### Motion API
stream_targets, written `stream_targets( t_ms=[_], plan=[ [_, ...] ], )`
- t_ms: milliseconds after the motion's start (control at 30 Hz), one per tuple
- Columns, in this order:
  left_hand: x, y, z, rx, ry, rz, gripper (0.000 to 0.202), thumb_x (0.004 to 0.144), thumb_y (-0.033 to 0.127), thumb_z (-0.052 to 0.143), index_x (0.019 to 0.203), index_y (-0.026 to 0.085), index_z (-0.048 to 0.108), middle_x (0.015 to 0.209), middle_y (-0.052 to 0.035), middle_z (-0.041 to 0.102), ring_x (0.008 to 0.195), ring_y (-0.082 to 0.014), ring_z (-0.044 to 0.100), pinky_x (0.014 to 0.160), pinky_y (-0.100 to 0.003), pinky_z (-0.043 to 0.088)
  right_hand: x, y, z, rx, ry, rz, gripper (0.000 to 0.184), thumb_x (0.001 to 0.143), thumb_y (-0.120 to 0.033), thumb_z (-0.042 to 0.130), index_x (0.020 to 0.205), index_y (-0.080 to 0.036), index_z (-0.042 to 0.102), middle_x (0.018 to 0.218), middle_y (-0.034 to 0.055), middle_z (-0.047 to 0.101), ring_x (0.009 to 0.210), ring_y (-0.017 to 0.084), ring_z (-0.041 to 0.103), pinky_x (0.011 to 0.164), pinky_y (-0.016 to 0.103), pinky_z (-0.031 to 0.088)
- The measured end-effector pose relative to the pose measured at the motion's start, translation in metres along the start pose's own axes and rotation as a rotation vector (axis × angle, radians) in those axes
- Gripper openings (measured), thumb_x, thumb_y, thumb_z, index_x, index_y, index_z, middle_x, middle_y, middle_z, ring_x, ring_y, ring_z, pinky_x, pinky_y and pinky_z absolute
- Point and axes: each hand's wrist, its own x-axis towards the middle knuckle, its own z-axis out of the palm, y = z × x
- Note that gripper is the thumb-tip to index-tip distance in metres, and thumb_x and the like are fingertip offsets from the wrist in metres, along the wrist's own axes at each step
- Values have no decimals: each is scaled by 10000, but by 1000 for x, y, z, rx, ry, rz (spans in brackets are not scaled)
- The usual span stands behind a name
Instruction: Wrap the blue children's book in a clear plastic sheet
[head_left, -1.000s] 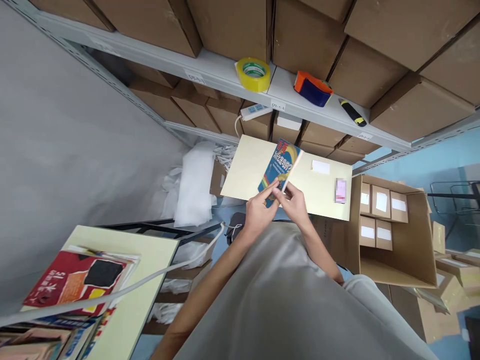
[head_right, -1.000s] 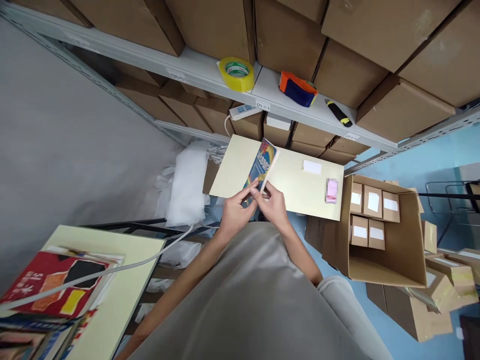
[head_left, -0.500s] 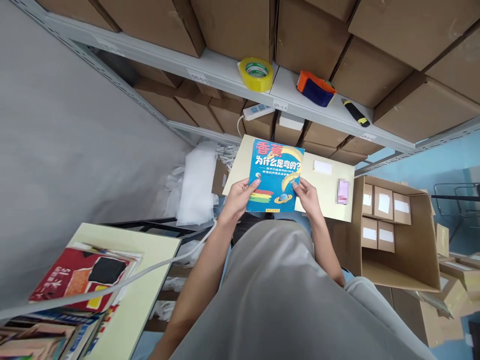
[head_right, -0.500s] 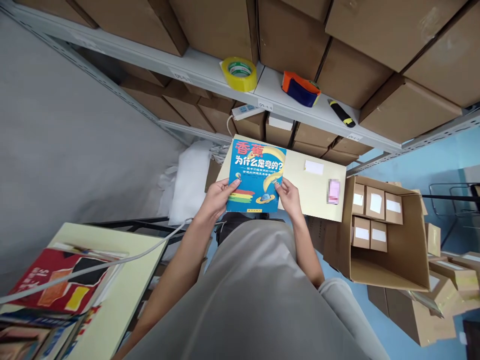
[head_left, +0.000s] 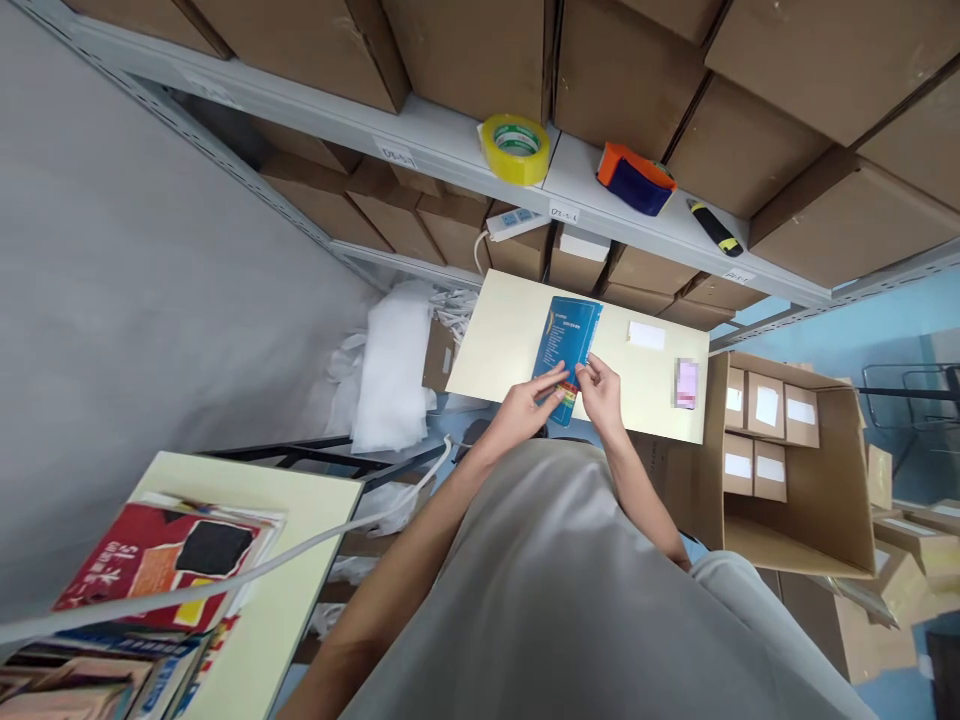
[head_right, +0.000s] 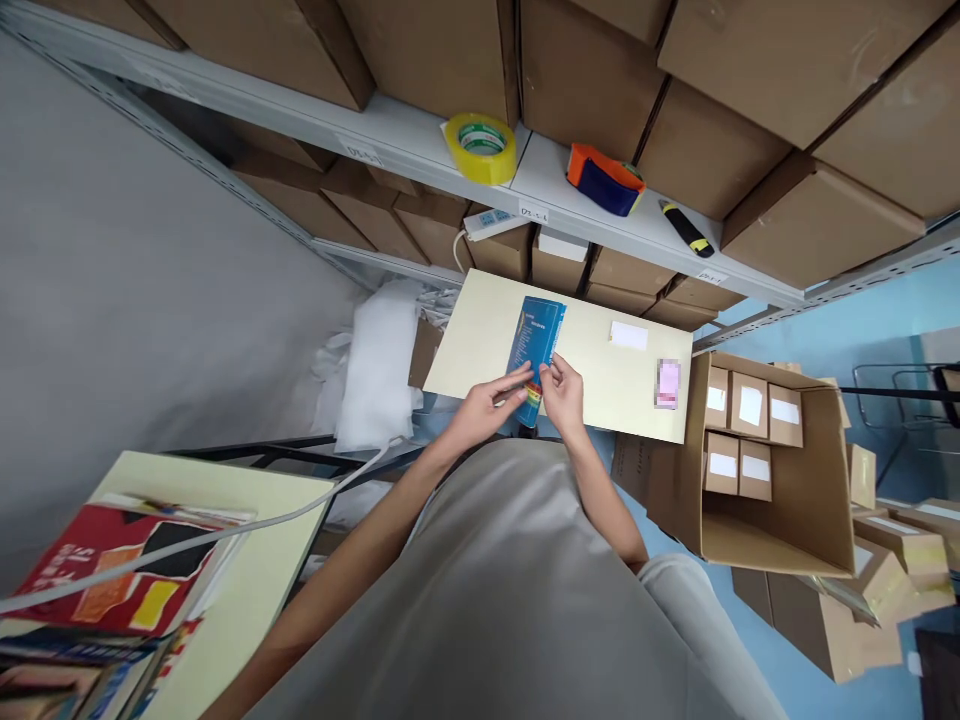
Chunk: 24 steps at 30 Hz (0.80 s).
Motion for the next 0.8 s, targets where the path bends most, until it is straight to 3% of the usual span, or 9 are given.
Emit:
stream_targets(
  t_ms=[67, 200, 233, 367, 467, 567, 667, 733, 800],
  plan=[
    [10, -13, -3, 20, 11, 7, 618, 885, 657, 900, 1336, 235, 876, 1631, -161, 719, 1568, -405, 656, 1317, -552, 546, 5, 5, -7, 15, 52, 53, 615, 819, -754, 823, 1114, -216, 791, 1090, 113, 906, 1083, 313, 841, 1008, 461, 711],
    [31, -38, -13, -38, 343, -97, 662, 838, 633, 961, 1314, 191, 832, 1536, -214, 769, 1525, -392, 689, 1300, -562, 554, -1, 4, -25, 52, 67, 97, 600, 837, -699, 808, 1197, -219, 800, 1097, 87, 905, 1027, 302, 849, 934, 449, 718],
    [35, -42, -19, -100, 365, -154, 670, 822, 659, 969, 1268, 177, 832, 1469, -226, 800, 1488, -402, 715, 1260, -565, 589, -4, 2, -31, 54, 56, 97, 581, 848, -686, 803, 1204, -227, 810, 1110, 80, 904, 1022, 303, 851, 926, 449, 720],
    [37, -36, -42, -366, 121, -249, 732, 747, 771, 988, 1105, 146, 859, 1128, -202, 891, 1190, -406, 853, 1049, -540, 705, -5, 1, -50, 43, 35, 86, 578, 861, -688, 809, 1223, -238, 838, 1158, 80, 907, 1083, 331, 858, 976, 482, 726],
    [34, -22, -47, -362, 143, -200, 762, 645, 737, 1061, 1086, 145, 872, 1054, -175, 898, 1018, -364, 880, 972, -509, 721, 4, 11, -55, -58, 99, 66, 706, 823, -765, 829, 1263, -213, 831, 1254, 132, 897, 1221, 368, 837, 1104, 548, 692],
    [30, -10, -33, -235, 265, -99, 765, 687, 785, 1010, 1115, 162, 894, 1091, -150, 904, 1015, -352, 873, 977, -491, 713, 10, 20, -43, -170, 155, 57, 828, 761, -817, 873, 1312, -202, 806, 1445, 202, 829, 1388, 396, 777, 1197, 591, 638],
    [19, -3, -7, 38, 363, -4, 601, 873, 715, 891, 1183, 201, 921, 1124, -101, 909, 1089, -354, 863, 1013, -449, 688, 5, 22, -18, -91, 16, 82, 882, 768, -831, 891, 1385, -211, 775, 1512, 206, 795, 1407, 388, 771, 1158, 573, 668],
    [10, -1, 8, 214, 343, 32, 462, 919, 606, 876, 1204, 247, 933, 1126, -91, 910, 1115, -368, 861, 1043, -444, 672, 0, 20, -3, -50, -61, 46, 803, 803, -819, 887, 1330, -220, 796, 1420, 166, 842, 1332, 360, 803, 1140, 529, 679],
    [4, -2, 13, 273, 228, 64, 403, 906, 542, 902, 1212, 282, 933, 1169, -99, 906, 1162, -386, 855, 1100, -462, 659, -3, 19, 3, -53, -48, 1, 690, 836, -817, 869, 1180, -221, 828, 1261, 123, 886, 1215, 332, 831, 1104, 481, 688]
  ],
)
